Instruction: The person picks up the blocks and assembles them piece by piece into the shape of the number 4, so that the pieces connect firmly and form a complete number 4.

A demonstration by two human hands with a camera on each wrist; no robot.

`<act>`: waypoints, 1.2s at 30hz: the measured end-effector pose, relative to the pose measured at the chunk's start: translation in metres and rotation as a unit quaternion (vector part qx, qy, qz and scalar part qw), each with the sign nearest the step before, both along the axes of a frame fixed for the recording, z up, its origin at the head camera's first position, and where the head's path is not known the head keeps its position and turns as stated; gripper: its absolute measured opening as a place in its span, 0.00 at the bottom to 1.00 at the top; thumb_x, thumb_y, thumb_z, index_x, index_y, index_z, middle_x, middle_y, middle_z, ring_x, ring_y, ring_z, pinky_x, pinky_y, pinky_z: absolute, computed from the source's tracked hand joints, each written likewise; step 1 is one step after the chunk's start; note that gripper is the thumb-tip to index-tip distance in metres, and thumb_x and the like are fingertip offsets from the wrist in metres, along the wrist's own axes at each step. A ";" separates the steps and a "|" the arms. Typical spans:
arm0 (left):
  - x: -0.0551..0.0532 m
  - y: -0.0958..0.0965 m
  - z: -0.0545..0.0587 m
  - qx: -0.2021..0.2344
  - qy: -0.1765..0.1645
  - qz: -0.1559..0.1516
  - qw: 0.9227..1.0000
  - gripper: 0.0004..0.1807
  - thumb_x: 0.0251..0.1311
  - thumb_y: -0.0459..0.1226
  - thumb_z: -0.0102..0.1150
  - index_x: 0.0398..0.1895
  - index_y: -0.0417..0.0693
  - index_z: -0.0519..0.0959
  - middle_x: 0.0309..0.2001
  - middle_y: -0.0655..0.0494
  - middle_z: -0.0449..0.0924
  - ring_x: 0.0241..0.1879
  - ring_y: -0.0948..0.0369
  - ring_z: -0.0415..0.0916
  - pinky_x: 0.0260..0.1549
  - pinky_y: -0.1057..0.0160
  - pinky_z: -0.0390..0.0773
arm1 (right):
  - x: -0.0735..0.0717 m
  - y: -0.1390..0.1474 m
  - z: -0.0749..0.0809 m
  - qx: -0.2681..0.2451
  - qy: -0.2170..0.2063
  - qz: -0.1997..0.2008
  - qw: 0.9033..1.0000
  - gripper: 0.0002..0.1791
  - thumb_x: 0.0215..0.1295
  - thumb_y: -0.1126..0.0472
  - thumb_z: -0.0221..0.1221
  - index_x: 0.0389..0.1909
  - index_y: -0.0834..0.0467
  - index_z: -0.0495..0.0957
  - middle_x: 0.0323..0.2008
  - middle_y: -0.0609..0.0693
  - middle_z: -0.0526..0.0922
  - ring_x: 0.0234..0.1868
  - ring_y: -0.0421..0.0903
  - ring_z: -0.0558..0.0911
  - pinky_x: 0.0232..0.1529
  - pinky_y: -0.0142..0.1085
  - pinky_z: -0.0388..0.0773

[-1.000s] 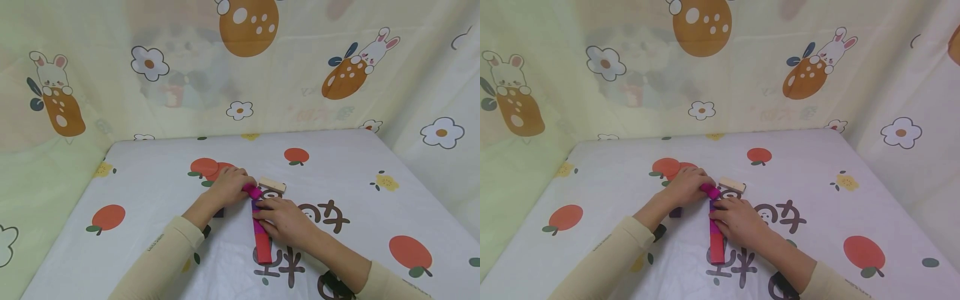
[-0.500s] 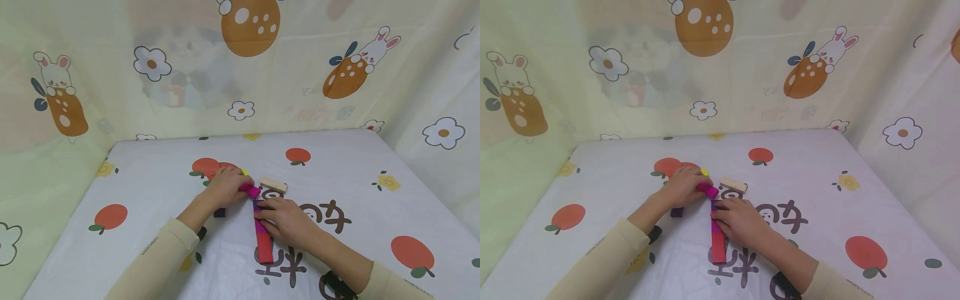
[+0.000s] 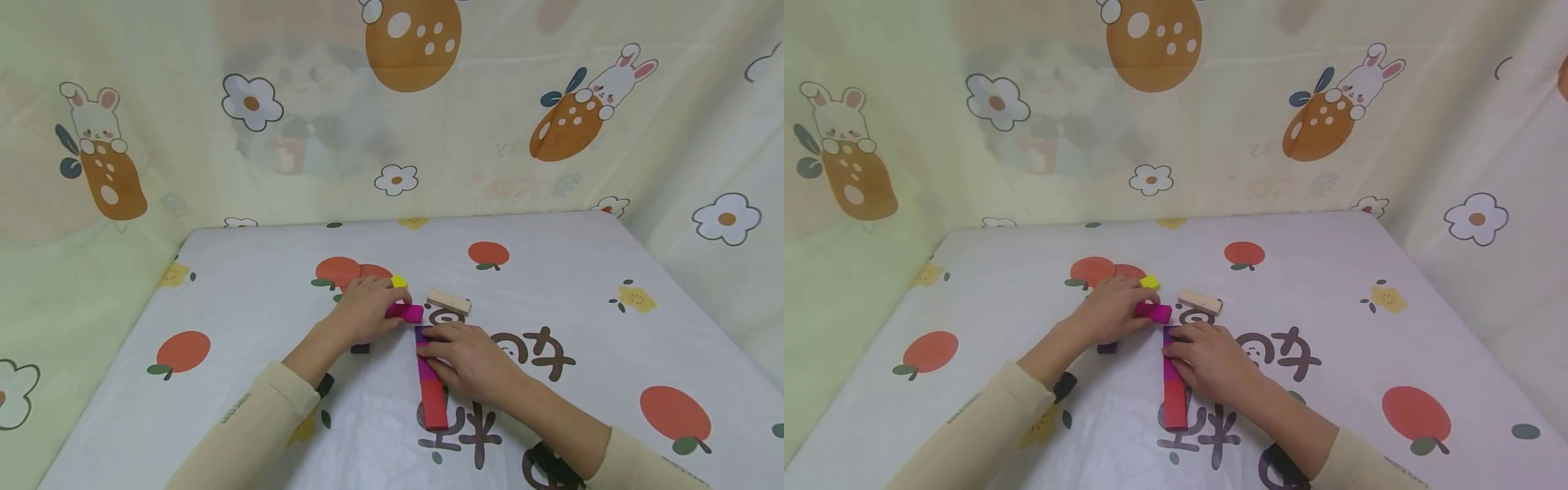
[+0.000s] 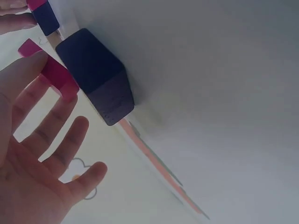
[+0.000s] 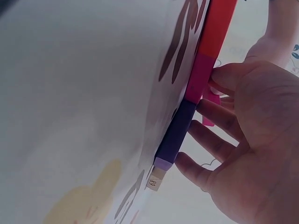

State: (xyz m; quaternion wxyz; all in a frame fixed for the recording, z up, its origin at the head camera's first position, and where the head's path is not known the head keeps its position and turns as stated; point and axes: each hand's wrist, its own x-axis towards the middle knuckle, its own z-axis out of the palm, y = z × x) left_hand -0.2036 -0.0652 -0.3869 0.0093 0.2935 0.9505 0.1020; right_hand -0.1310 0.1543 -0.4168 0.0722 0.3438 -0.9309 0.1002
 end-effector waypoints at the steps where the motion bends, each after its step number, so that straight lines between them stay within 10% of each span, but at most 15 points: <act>1: 0.001 0.000 0.000 -0.001 0.000 0.000 1.000 0.16 0.66 0.45 0.69 0.56 0.61 0.83 0.49 0.55 0.82 0.57 0.54 0.75 0.62 0.44 0.73 | 0.000 0.000 0.000 0.001 -0.002 -0.002 1.000 0.16 0.65 0.56 0.69 0.54 0.48 0.88 0.59 0.52 0.84 0.62 0.54 0.81 0.62 0.54 0.79; 36: 0.015 -0.007 -0.001 0.004 -0.023 -0.007 1.000 0.19 0.62 0.48 0.71 0.56 0.58 0.83 0.53 0.56 0.83 0.58 0.56 0.73 0.61 0.45 0.72 | 0.002 0.001 -0.002 -0.001 0.003 0.001 1.000 0.17 0.65 0.55 0.69 0.55 0.48 0.88 0.60 0.52 0.84 0.63 0.54 0.80 0.62 0.55 0.79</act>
